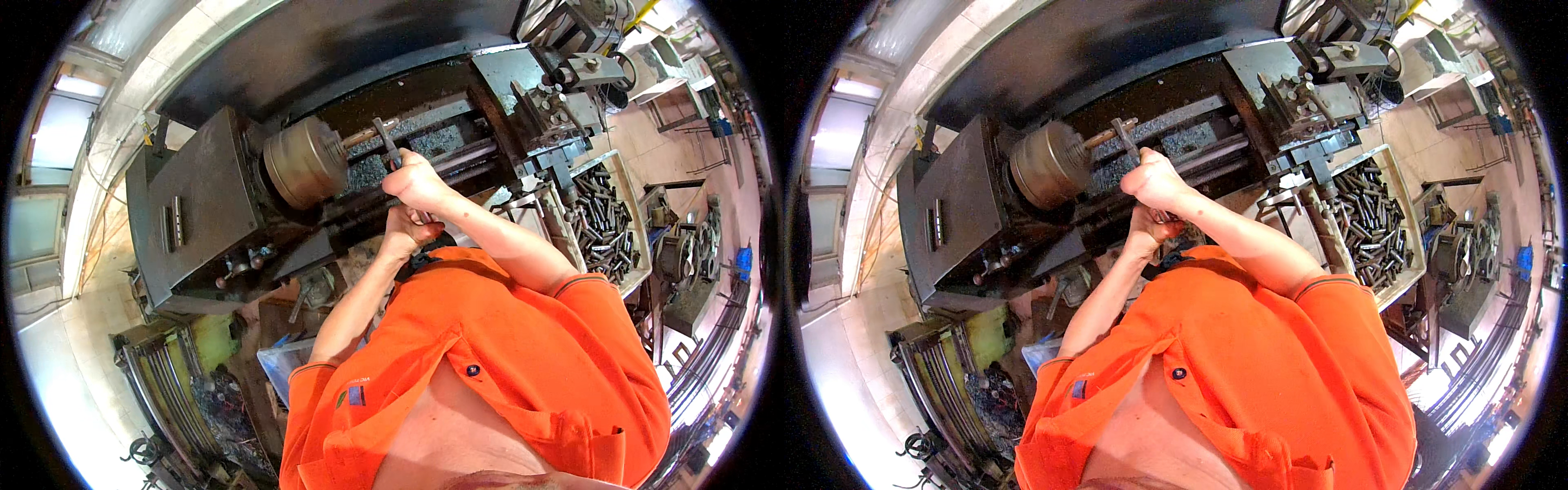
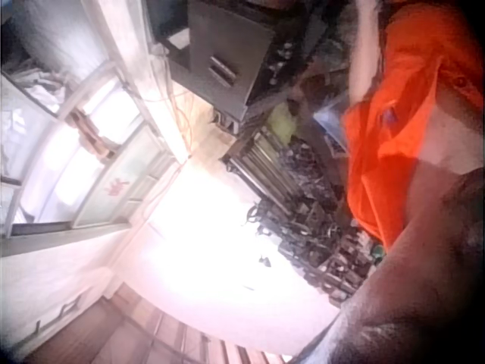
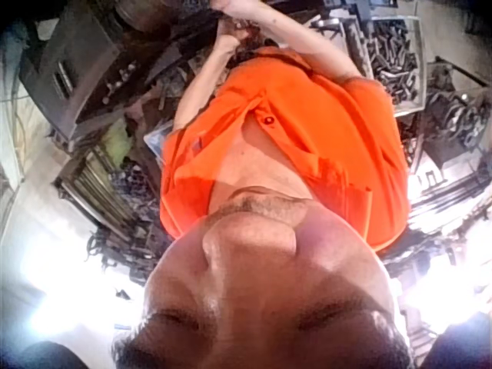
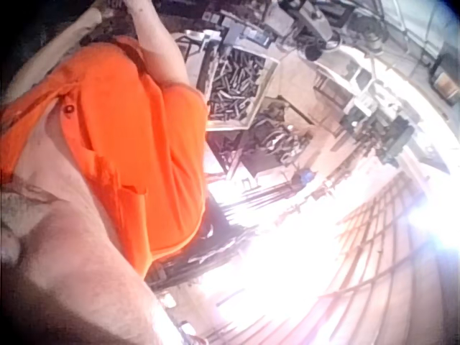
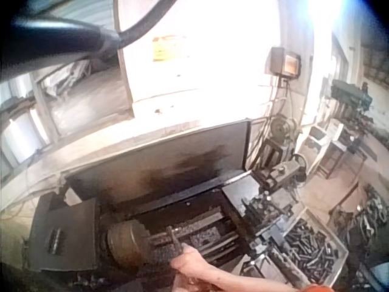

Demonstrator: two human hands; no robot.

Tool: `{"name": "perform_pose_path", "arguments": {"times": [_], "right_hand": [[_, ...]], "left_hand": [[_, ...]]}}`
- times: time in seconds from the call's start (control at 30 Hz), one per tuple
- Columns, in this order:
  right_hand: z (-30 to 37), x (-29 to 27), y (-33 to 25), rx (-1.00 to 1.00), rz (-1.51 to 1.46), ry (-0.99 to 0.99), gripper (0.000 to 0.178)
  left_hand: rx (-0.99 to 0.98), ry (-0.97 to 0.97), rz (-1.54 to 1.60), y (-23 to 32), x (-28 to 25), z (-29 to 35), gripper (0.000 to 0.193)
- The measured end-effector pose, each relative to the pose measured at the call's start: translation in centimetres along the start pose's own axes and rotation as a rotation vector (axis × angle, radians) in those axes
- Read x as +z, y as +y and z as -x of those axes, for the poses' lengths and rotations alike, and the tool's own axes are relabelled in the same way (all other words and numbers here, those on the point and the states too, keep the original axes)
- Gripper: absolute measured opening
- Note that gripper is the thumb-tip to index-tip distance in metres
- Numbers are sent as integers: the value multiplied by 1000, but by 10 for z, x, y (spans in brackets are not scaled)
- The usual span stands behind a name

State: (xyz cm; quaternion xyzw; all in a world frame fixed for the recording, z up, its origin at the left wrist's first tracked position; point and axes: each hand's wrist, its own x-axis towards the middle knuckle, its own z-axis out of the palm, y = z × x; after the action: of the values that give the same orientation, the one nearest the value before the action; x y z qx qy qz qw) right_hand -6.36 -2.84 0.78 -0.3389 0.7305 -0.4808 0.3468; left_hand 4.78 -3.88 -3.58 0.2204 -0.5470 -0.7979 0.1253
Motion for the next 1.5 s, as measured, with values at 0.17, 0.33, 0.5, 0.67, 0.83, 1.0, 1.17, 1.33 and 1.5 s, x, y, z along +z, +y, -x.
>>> {"name": "perform_pose_path", "arguments": {"times": [0.17,0.33,0.5,0.67,0.83,1.0,1.17,1.33,1.5], "right_hand": [[6,-19,-11,155,-143,30,17],[-4,4,-1,94,-32,33,27],[1,-19,13,-39,-40,29,15],[-3,1,6,55,-70,61,17],[-6,3,10,-340,180,13,21],[0,-11,7,22,-256,6,17],[1,-12,-5,-114,-32,-13,27],[-1,-10,-2,61,-198,-33,28],[8,-38,-6,124,-325,15,12]], "left_hand": [[-68,10,82,3,13,-5,25],[-62,36,-1,8,1,4,21],[-77,-2,131,3,16,-5,24],[-24,8,60,-13,-5,0,25],[7,122,256,28,11,16,23],[-82,8,92,14,8,4,33],[-28,15,93,8,2,6,44],[-26,16,101,20,11,9,35],[-17,-19,209,14,32,-2,29]]}}
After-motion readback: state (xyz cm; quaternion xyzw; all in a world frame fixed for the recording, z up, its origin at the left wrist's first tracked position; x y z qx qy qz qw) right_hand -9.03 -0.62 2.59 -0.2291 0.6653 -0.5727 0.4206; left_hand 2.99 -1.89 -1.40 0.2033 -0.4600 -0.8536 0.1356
